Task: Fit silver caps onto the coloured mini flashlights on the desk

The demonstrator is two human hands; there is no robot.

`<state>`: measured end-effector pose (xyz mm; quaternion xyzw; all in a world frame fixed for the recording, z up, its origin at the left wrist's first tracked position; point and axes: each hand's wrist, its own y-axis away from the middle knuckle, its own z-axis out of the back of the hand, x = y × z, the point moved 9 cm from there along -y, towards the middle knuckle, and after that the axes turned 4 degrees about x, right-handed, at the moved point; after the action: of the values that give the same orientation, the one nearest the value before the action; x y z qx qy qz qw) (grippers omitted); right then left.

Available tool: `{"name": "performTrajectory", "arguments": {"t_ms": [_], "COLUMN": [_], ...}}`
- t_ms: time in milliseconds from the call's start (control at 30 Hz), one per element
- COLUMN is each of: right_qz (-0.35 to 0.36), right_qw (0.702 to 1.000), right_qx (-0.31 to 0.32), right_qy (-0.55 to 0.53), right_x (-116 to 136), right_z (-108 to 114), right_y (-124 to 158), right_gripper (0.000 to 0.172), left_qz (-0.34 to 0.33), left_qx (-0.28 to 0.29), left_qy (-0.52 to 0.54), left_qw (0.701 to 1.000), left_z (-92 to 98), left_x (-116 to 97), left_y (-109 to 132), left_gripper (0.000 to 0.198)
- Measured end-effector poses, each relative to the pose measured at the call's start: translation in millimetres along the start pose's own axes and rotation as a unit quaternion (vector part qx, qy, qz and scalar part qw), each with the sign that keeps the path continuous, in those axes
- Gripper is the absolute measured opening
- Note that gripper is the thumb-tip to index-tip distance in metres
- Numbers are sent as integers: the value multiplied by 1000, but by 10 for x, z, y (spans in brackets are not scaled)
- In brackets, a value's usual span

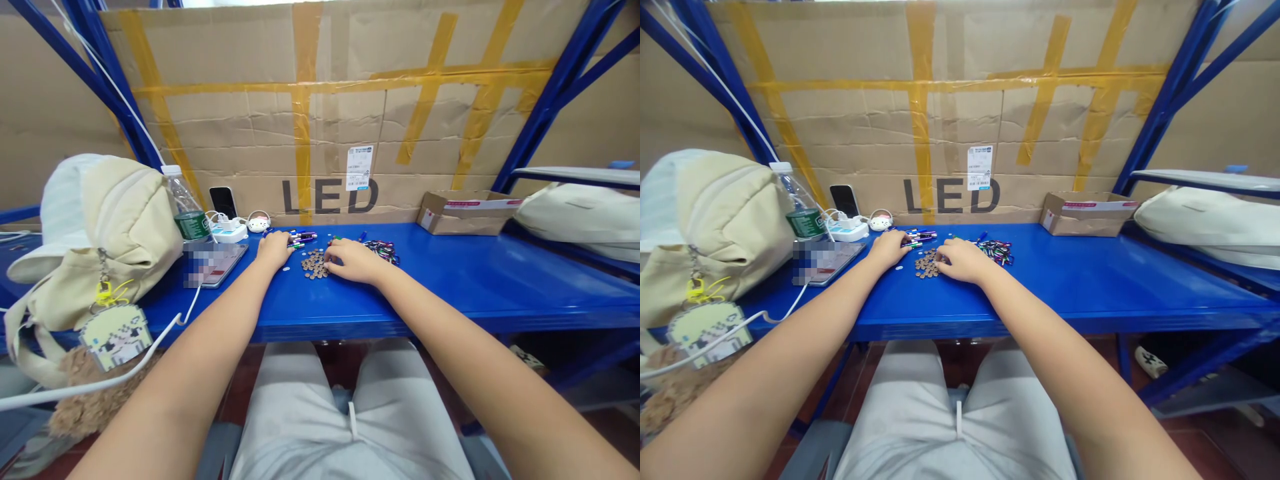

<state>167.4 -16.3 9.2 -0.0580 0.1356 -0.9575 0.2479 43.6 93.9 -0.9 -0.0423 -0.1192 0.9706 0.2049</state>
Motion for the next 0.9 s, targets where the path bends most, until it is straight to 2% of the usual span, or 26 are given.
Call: {"name": "performTrajectory", "arguments": {"t_ms": [133, 267, 467, 600, 733, 900], "right_qz": [16, 21, 13, -10, -17, 2], "right_qw": [998, 995, 991, 985, 981, 980], "right_qx": [25, 35, 37, 62, 75, 67], "right_qy": [-53, -89, -125, -161, -178, -187], "right_x": [10, 19, -13, -106, -136, -72], "right_z": [-53, -48, -13, -78, -114, -118], "right_y": [10, 16, 42, 70, 66, 38], "right_gripper": [17, 16, 9, 12, 13, 14], "left_qz": [23, 32, 28, 15, -49, -178], "left_qx": [17, 25, -11, -30, -83, -118], "left_qy": [-17, 13, 39, 35, 86, 202], "left_qw": [999, 999, 999, 999, 992, 956], "left_z": [-38, -70, -41, 11, 161, 336], "left_x": [36, 73, 119, 108, -3, -256], "left_y": [-5, -13, -16, -5, 7, 121], "left_gripper": [32, 30, 38, 29, 28, 27]}}
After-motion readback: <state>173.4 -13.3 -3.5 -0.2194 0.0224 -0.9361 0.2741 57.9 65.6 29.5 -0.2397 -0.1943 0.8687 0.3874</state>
